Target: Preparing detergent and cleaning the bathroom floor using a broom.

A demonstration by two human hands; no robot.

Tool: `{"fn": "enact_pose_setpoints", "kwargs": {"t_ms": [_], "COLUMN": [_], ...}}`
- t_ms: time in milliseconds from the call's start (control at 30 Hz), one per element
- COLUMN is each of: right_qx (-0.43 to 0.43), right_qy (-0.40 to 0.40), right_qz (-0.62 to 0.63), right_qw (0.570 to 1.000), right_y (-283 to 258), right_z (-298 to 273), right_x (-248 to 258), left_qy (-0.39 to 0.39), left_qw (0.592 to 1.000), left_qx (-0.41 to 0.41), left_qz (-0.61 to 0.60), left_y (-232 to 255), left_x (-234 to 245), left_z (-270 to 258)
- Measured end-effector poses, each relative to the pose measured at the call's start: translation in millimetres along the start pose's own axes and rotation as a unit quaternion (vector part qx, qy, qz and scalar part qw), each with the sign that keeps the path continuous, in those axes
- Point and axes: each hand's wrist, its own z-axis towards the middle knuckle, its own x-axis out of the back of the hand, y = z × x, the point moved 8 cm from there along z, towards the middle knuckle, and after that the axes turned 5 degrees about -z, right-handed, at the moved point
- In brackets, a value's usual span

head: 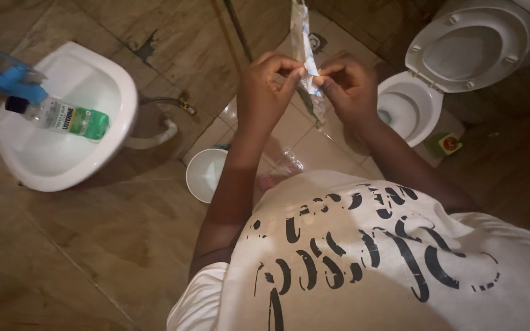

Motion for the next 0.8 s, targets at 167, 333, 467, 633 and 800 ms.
{"fn": "enact_pose_setpoints", "kwargs": {"t_ms": [167,333,467,633,800], "right_qx": [-0.075,-0.114,-0.123,0.067,0.054], "right_qy": [0.021,0.007,0.009,0.042,-0.028], "right_qz": [0.081,0.120,0.041,-0.222,-0.213], "right_qw": [0.994,0.986,0.991,0.972,0.975], "right_y": [43,86,96,40,29], "right_z": [-4,-12,-18,-16,-11], "right_x": [17,26,35,51,39], "left_qy": [0.034,0.057,0.053,0.041,0.055], "left_qw": [0.994,0.987,0.987,0.989,0.991], "left_qx": [-0.047,-0.067,-0.091,-0.073,-0.050], "left_qz": [0.088,0.137,0.121,0.125,0.111], "left_y": [7,-15,-24,-40,-48], "left_x": [-11,-25,-34,-47,-51], "left_z": [-3,-5,-6,-11,-18]}}
